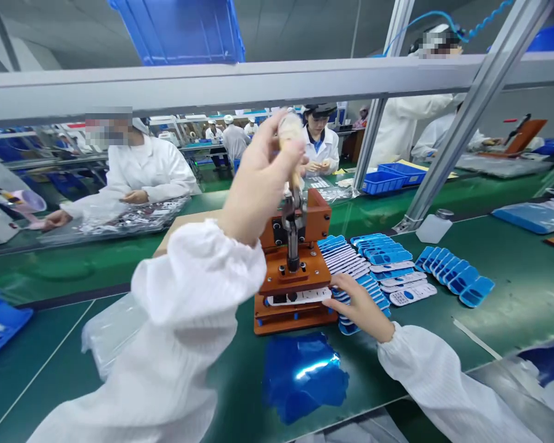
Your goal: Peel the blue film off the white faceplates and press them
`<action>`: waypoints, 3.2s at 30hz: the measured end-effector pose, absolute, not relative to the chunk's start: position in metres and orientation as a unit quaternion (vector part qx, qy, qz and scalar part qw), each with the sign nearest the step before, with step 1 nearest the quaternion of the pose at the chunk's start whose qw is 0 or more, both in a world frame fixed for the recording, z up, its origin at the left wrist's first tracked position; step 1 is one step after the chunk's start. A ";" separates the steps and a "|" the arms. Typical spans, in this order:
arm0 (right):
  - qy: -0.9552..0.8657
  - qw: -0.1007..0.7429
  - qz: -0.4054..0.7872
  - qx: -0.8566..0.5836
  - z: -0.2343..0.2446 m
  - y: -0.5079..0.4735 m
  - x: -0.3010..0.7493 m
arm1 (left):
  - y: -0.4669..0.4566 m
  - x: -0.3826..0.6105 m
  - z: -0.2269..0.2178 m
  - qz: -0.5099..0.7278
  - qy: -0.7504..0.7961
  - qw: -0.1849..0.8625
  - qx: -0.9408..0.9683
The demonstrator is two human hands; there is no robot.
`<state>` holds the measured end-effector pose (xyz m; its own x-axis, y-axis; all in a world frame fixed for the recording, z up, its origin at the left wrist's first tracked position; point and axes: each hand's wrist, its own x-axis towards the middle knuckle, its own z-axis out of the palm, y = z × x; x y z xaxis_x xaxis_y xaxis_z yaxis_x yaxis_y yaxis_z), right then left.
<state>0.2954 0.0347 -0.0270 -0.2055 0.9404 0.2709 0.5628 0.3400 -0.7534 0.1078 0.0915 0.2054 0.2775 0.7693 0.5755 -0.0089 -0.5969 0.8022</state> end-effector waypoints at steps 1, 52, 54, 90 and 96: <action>-0.739 0.364 0.254 -0.506 -0.028 0.039 0.293 | 0.083 0.111 0.205 0.540 0.252 0.291 0.749; -0.851 0.318 0.165 -0.384 -0.017 -0.010 0.277 | 0.023 0.042 0.011 0.048 0.410 0.678 0.608; -0.841 0.323 0.160 -0.402 -0.019 -0.007 0.288 | 0.025 0.031 0.009 0.092 0.449 0.665 0.590; -0.792 0.342 0.132 -0.488 -0.043 0.047 0.296 | 0.026 0.018 -0.063 0.344 0.509 -0.030 0.788; -0.810 0.345 0.037 -0.473 -0.052 0.031 0.307 | 0.026 0.018 -0.071 0.398 0.501 0.034 0.768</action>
<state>0.3074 0.0307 -0.0521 -0.3148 0.7920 0.5231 0.7411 0.5495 -0.3859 0.0176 0.0261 -0.0713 0.1811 0.7965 0.5769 0.7422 -0.4956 0.4512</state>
